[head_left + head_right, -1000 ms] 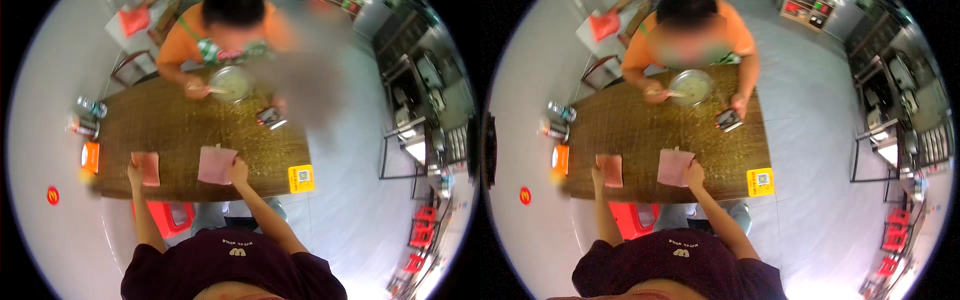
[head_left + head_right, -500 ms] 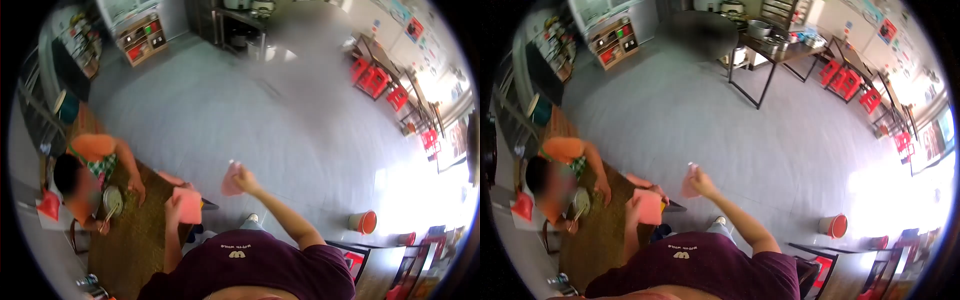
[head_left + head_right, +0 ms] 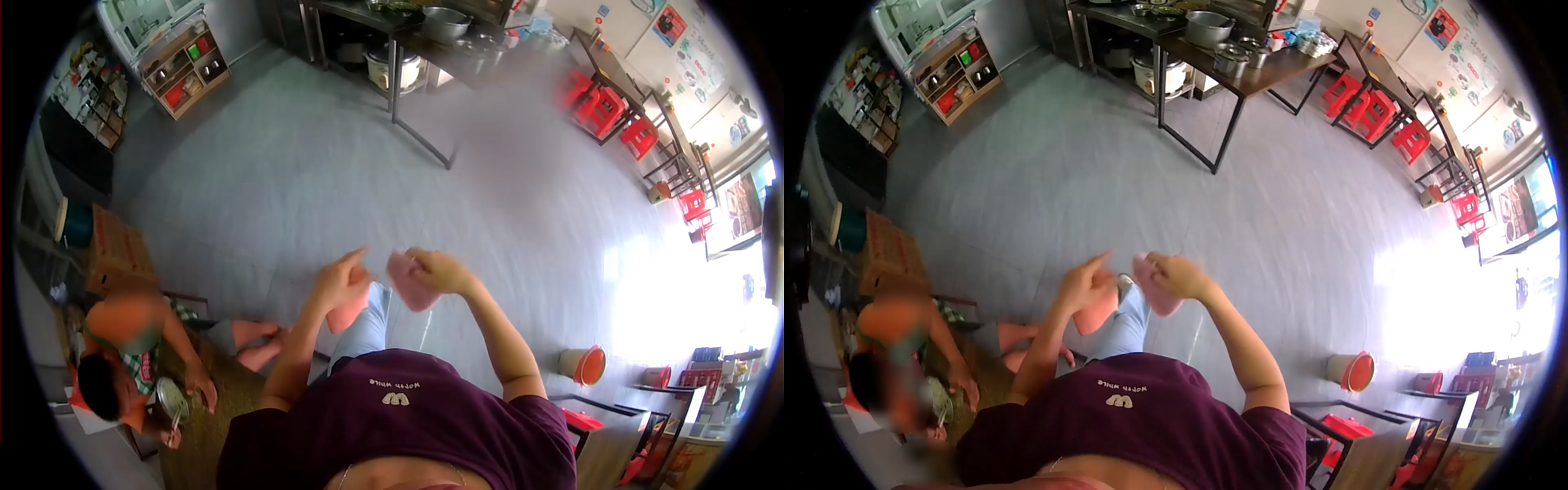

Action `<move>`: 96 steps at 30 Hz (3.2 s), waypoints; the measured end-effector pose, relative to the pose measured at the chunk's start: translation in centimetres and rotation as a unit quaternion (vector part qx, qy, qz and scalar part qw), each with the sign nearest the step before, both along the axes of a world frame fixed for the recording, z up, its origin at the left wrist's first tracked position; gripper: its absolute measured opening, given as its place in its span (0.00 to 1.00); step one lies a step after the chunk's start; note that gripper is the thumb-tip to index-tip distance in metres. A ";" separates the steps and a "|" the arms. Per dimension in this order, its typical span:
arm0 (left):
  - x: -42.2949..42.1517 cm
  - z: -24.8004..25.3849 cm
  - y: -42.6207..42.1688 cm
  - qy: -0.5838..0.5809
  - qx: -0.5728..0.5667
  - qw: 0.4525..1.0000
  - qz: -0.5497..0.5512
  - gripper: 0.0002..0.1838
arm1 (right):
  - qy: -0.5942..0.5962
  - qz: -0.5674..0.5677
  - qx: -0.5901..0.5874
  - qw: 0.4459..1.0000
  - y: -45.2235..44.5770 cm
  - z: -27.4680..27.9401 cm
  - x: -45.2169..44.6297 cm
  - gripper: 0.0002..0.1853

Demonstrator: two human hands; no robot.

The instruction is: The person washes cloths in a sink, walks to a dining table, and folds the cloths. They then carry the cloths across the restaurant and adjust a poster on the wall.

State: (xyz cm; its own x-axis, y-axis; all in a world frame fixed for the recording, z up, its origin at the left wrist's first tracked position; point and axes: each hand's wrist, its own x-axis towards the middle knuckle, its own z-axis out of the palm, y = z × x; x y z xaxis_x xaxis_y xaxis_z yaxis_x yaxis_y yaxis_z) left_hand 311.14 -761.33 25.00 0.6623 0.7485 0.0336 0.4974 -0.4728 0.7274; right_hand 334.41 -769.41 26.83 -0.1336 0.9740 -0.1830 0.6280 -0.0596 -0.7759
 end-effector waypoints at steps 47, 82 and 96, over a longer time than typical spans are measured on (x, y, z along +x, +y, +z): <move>-1.1 -6.2 101.5 0.341 -0.226 0.808 0.425 0.20 | 0.268 -0.222 -0.027 0.937 110.8 -8.8 16.8 0.11; 6.5 -4.1 158.7 0.150 -0.095 0.940 0.292 0.19 | -0.252 -0.231 0.089 0.935 156.6 -16.7 30.5 0.36; -2.4 -7.1 163.4 0.110 -0.171 0.919 0.337 0.18 | -0.308 -0.250 0.164 0.903 190.3 -17.4 20.9 0.35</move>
State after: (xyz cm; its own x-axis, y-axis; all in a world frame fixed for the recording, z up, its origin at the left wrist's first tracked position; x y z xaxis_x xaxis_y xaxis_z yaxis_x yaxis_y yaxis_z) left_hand 308.77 -597.91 17.89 0.0074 0.9332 -0.3593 0.7466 0.2338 0.6228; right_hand 355.31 -579.09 9.40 0.3668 0.8997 0.2367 0.9045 -0.2854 -0.3169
